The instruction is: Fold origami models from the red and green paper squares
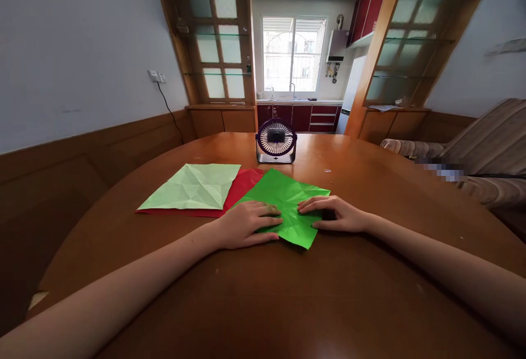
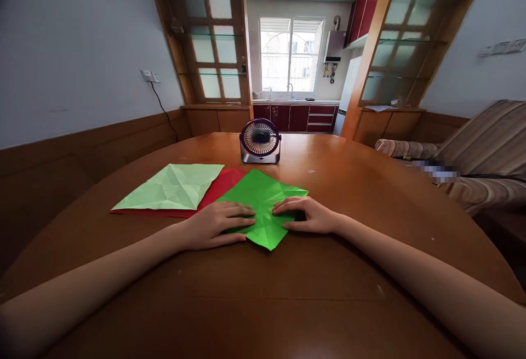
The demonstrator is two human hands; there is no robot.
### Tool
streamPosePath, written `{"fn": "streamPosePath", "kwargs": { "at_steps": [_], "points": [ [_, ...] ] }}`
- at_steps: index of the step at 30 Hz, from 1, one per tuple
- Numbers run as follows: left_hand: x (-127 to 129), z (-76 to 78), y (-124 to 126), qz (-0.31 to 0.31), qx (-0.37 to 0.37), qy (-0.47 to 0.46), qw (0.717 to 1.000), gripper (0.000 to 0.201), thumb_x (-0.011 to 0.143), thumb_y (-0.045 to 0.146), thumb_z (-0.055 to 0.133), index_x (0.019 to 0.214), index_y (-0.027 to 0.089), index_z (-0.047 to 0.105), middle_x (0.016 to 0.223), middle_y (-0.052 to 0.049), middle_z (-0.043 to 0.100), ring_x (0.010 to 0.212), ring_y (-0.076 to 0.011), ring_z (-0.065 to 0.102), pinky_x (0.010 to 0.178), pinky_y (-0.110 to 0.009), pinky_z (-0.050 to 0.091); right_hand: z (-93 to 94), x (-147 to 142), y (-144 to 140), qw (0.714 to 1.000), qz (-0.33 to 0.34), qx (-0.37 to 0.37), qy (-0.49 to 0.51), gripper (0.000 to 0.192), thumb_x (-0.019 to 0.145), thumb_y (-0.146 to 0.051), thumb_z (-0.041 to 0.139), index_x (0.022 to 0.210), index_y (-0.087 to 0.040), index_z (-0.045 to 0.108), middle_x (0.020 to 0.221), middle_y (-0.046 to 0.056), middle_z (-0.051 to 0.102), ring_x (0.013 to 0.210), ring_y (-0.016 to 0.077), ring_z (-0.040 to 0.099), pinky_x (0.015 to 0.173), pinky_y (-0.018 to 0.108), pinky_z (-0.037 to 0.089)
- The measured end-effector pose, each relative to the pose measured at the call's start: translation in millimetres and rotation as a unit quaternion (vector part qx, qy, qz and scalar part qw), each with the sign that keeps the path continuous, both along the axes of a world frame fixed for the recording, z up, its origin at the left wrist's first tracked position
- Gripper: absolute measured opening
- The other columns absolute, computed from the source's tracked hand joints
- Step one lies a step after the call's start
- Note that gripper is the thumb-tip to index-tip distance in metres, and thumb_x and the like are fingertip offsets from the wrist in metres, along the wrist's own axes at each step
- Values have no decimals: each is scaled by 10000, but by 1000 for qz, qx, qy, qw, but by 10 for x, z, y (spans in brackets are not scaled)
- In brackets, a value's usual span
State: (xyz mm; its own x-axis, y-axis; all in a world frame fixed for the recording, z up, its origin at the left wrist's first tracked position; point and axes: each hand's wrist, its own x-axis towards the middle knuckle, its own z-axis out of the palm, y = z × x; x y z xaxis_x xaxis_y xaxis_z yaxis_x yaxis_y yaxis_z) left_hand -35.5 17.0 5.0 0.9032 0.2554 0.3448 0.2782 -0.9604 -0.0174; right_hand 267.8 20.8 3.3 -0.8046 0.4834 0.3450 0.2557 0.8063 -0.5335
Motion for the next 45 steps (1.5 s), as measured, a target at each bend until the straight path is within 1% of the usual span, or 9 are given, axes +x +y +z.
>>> {"fn": "streamPosePath", "kwargs": {
  "at_steps": [4,9,16,21,28,32,34,38,45],
  "points": [
    [11,1,-23,-35,71,-15,997,242,967,241,446,1062,167,657,1058,-88,710,927,-198,665,797,-319,499,28,39,36,998,21,-56,9,417,835,-324,700,1235,-238,621,1263,97,620,1197,232,562,1043,480,418],
    [39,-1,-62,10,44,-46,998,242,967,255,441,885,164,649,858,-69,701,776,-161,656,691,-262,472,7,39,32,999,6,-45,6,472,731,-349,795,1172,-243,663,1257,94,623,1195,252,561,1045,484,408],
    [76,-69,-58,63,-16,-86,994,287,962,301,459,751,163,596,762,-45,650,729,-146,618,657,-240,431,-34,3,-1,999,-32,9,9,172,900,-315,616,988,-198,708,1136,87,658,1035,193,623,940,380,483],
    [102,-100,-49,125,-55,-111,984,286,916,302,519,664,166,538,764,-30,613,713,-134,583,636,-227,415,-34,-37,-2,995,-82,47,13,226,943,-328,539,844,-174,673,945,67,642,854,154,598,806,319,488],
    [129,-92,-47,171,-70,-113,976,299,871,335,573,632,167,511,776,-28,565,742,-148,560,670,-249,430,-92,-160,-56,981,-180,77,9,202,909,-281,539,744,-173,578,888,62,577,827,168,535,765,324,465],
    [147,-64,-72,181,-55,-99,977,203,870,334,562,745,174,556,839,-40,577,774,-170,573,690,-276,460,-114,-199,-84,973,-214,81,6,163,849,-243,589,703,-175,562,885,60,566,844,178,533,777,329,460],
    [152,-55,-79,174,-46,-97,979,164,875,320,554,931,171,595,984,-73,610,888,-201,597,773,-315,485,-118,-212,-91,972,-222,80,4,142,827,-225,601,699,-174,568,888,62,568,857,184,534,792,336,455],
    [149,-58,-61,132,-40,-49,989,314,932,262,472,1228,237,572,1346,-79,543,1176,-243,542,968,-398,439,-126,-232,-90,969,-234,74,1,118,799,-193,600,689,-172,564,873,62,563,846,188,528,784,335,448],
    [186,-33,-27,127,-70,12,989,357,972,285,417,1290,258,577,1354,-45,569,1207,-251,530,996,-424,410,-128,-235,-106,963,-246,109,-11,51,793,-184,593,764,-174,553,877,64,547,837,196,528,770,343,457]
  ]
}}
